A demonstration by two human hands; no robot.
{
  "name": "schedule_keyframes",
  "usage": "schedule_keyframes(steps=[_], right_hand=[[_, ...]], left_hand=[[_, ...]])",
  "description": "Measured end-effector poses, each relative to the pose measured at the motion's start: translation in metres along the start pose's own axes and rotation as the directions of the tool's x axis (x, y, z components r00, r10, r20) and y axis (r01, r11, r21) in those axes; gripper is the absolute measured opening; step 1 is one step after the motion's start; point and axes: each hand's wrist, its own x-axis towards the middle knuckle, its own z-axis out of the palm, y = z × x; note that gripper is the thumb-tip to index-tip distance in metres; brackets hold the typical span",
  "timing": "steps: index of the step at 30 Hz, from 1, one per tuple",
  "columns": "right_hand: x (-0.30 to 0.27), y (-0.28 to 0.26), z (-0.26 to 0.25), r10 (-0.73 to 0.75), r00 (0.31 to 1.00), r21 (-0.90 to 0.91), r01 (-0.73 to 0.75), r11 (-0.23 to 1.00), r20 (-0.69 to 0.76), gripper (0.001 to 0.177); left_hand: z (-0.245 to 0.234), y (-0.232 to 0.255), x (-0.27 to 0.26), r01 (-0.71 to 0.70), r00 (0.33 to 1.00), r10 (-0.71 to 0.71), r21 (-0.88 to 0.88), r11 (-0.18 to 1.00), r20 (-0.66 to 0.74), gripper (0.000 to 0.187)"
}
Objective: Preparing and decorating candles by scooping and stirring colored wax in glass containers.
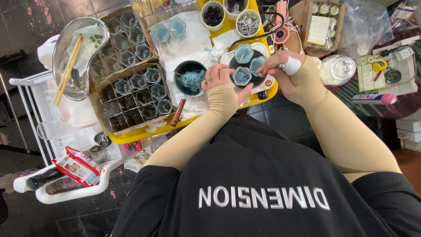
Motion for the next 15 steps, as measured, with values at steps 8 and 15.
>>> schedule_keyframes(steps=[8, 15], right_hand=[[0.0, -0.003, 0.002, 0.051, 0.999, 0.085, -0.05, 0.995, -0.003, 0.011], [-0.002, -0.009, -0.004, -0.005, 1.0, 0.1, 0.005, 0.995, 0.003, 0.011]], left_hand=[[-0.001, -0.007, -0.002, -0.022, 1.0, 0.022, -0.001, 1.0, -0.009, 0.06], [-0.013, -0.015, -0.006, -0.068, 0.998, 0.068, -0.052, 0.996, -0.003, 0.06]])
